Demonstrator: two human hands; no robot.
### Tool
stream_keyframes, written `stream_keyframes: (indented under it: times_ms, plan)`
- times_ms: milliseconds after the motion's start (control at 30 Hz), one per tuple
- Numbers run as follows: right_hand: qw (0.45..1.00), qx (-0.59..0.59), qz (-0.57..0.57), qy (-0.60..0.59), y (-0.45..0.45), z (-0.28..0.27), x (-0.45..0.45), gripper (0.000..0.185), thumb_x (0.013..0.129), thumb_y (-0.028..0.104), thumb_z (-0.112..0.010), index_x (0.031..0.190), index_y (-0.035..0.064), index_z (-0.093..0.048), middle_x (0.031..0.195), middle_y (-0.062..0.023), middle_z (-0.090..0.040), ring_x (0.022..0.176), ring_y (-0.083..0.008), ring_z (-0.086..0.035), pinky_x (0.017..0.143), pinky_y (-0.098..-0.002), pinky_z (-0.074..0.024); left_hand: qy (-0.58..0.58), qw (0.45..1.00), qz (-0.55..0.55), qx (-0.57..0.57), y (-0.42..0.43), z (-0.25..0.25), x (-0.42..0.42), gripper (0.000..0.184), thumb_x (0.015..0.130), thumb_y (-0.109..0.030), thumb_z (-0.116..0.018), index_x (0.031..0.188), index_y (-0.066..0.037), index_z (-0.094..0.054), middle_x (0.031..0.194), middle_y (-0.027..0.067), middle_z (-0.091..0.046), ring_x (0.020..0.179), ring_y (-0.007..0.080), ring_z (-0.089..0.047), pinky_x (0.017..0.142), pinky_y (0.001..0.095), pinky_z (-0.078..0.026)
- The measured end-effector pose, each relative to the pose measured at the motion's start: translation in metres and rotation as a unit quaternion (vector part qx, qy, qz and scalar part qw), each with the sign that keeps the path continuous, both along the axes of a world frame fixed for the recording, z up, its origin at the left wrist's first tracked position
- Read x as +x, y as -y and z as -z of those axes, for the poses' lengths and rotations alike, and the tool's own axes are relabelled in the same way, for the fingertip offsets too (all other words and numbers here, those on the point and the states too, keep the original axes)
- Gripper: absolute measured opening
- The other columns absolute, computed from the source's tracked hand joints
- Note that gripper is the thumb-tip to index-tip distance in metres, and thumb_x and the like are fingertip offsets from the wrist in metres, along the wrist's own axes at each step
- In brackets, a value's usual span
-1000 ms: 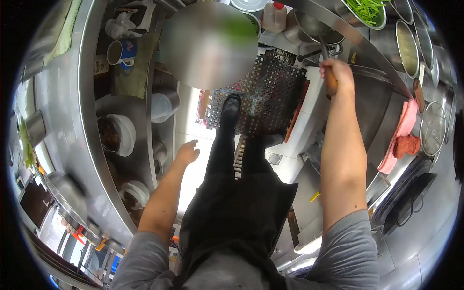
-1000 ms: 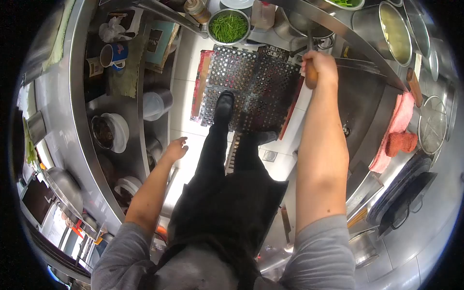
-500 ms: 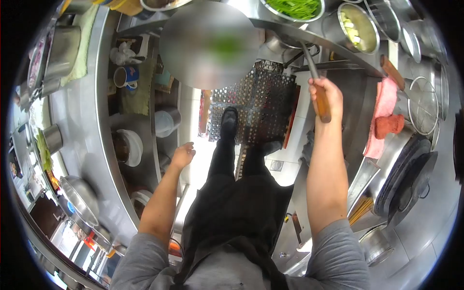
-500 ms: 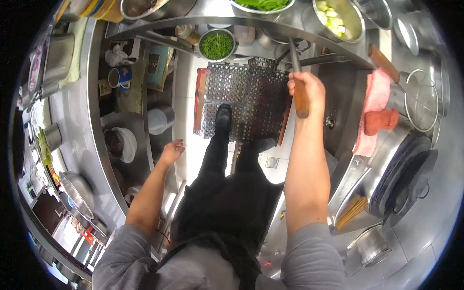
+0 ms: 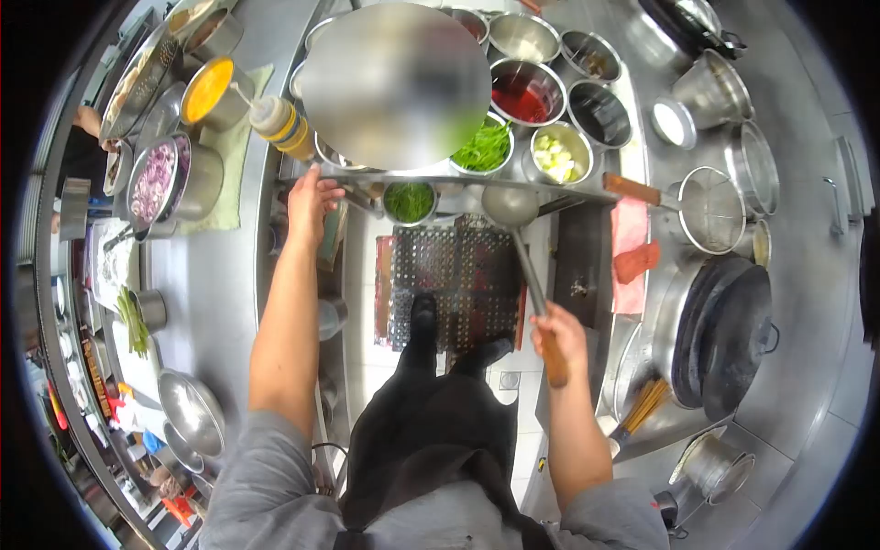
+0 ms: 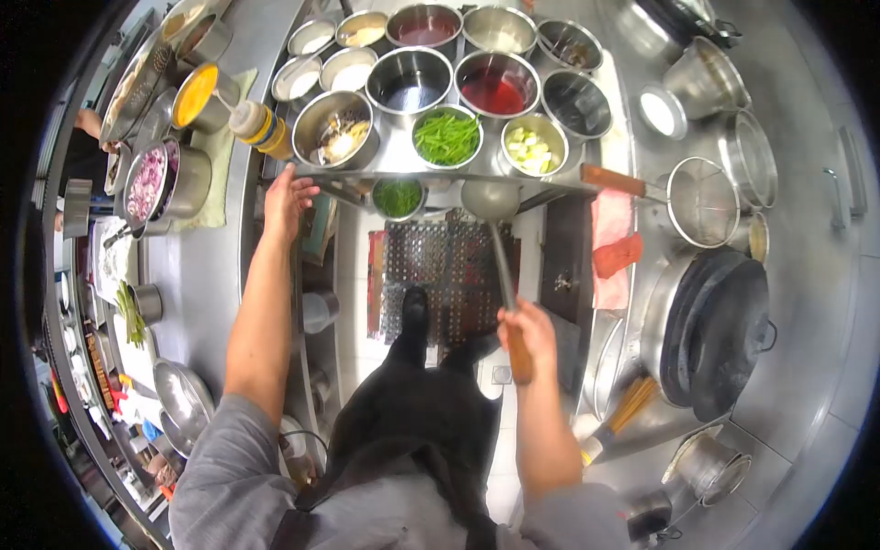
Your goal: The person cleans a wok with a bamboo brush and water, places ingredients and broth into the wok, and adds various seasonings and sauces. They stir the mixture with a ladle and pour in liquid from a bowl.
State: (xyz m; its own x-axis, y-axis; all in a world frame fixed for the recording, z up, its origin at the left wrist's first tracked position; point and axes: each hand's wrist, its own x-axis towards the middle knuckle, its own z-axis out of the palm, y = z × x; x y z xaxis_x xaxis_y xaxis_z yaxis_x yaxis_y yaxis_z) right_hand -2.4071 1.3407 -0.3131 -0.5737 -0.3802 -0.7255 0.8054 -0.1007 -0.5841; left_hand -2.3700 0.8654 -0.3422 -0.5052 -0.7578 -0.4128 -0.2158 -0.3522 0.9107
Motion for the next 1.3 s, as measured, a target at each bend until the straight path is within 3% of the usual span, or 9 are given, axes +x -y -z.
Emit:
stream_keyframes:
  times_ms: [267,633,833,900,933,1000,1067,1133,1300]
  plan:
    - [1.000,0.027,0.004,0.010,-0.034,-0.122,0.062,0.055,0.081,0.009,-0.059,0.131,-0.0077,-0.044,0.089,-0.0100,-0.059,0.054,-0.0148,-0.053,0.042,-0.0241,-0.0416,0.123,0.992,0.008,-0.017,0.001,0.018,-0.015,0.051,0.093,-0.047,-0.050,0.121,-0.005,-0.051,0.089,0.0136,-0.065,0.064,0.0193,-0.065,0.047,0.0276,-0.043]
    - [0.996,0.024,0.086,-0.007,-0.156,-0.282,0.099,0.060,0.079,0.006,-0.056,0.135,-0.0105,-0.040,0.093,-0.0176,-0.056,0.051,-0.0180,-0.053,0.039,-0.0264,-0.0404,0.037,0.987,-0.066,-0.138,-0.011,0.034,-0.035,0.039,0.098,-0.042,-0.044,0.098,-0.005,-0.055,0.083,0.0111,-0.067,0.057,0.0161,-0.063,0.044,0.0268,-0.042]
    - [0.982,0.036,0.178,-0.057,-0.232,-0.363,0.113,0.058,0.077,0.001,-0.054,0.133,-0.0099,-0.043,0.092,-0.0235,-0.055,0.046,-0.0200,-0.052,0.037,-0.0259,-0.0400,0.276,0.835,0.049,-0.474,-0.053,0.129,0.028,0.049,0.096,-0.045,-0.041,0.097,0.001,-0.058,0.083,0.0188,-0.067,0.074,0.0297,-0.064,0.074,0.0460,-0.049]
    - [0.972,0.072,0.213,-0.068,-0.255,-0.374,0.118,0.057,0.076,0.000,-0.052,0.132,-0.0090,-0.046,0.090,-0.0242,-0.055,0.044,-0.0205,-0.051,0.036,-0.0254,-0.0399,0.379,0.774,0.200,-0.466,-0.071,0.196,0.065,0.044,0.094,-0.037,-0.044,0.093,0.005,-0.056,0.071,0.0208,-0.059,0.071,0.0337,-0.064,0.062,0.0451,-0.051]
    - [0.966,0.088,0.229,-0.088,-0.269,-0.375,0.120,0.056,0.076,0.000,-0.052,0.131,-0.0084,-0.047,0.088,-0.0239,-0.056,0.045,-0.0207,-0.052,0.036,-0.0252,-0.0397,0.345,0.883,0.292,-0.130,-0.078,0.204,0.079,0.042,0.092,-0.036,-0.046,0.097,0.004,-0.058,0.071,0.0208,-0.059,0.068,0.0326,-0.065,0.054,0.0442,-0.052]
    - [0.960,0.120,0.231,-0.106,-0.290,-0.380,0.122,0.058,0.076,0.006,-0.059,0.131,-0.0066,-0.046,0.090,-0.0182,-0.060,0.050,-0.0182,-0.054,0.037,-0.0264,-0.0379,0.441,0.810,0.358,0.145,-0.133,0.193,0.085,0.033,0.089,-0.030,-0.054,0.098,0.002,-0.059,0.071,0.0176,-0.060,0.061,0.0319,-0.064,0.048,0.0426,-0.052]
    - [0.949,0.146,0.254,-0.119,-0.305,-0.374,0.121,0.056,0.076,0.006,-0.056,0.129,-0.0086,-0.047,0.088,-0.0190,-0.059,0.047,-0.0179,-0.053,0.036,-0.0250,-0.0377,0.472,0.769,0.410,0.130,-0.184,0.173,0.072,0.028,0.076,-0.018,-0.068,0.097,-0.001,-0.063,0.080,0.0159,-0.063,0.059,0.0294,-0.064,0.048,0.0403,-0.053]
    - [0.934,0.197,0.270,-0.123,-0.319,-0.362,0.118,0.052,0.076,0.008,-0.055,0.124,-0.0119,-0.048,0.086,-0.0165,-0.060,0.044,-0.0164,-0.051,0.036,-0.0235,-0.0376,0.391,0.715,0.580,-0.007,-0.202,0.184,0.057,0.022,0.084,-0.020,-0.061,0.097,-0.003,-0.062,0.078,0.0126,-0.064,0.067,0.0273,-0.066,0.052,0.0387,-0.053]
    - [0.928,0.215,0.280,-0.121,-0.355,-0.302,0.101,0.051,0.076,0.007,-0.060,0.123,-0.0083,-0.049,0.084,-0.0109,-0.061,0.050,-0.0163,-0.054,0.041,-0.0267,-0.0398,0.316,0.812,0.490,-0.010,-0.210,0.174,0.000,0.037,0.078,-0.021,-0.067,0.110,-0.002,-0.063,0.082,0.0115,-0.068,0.063,0.0214,-0.064,0.054,0.0361,-0.052]
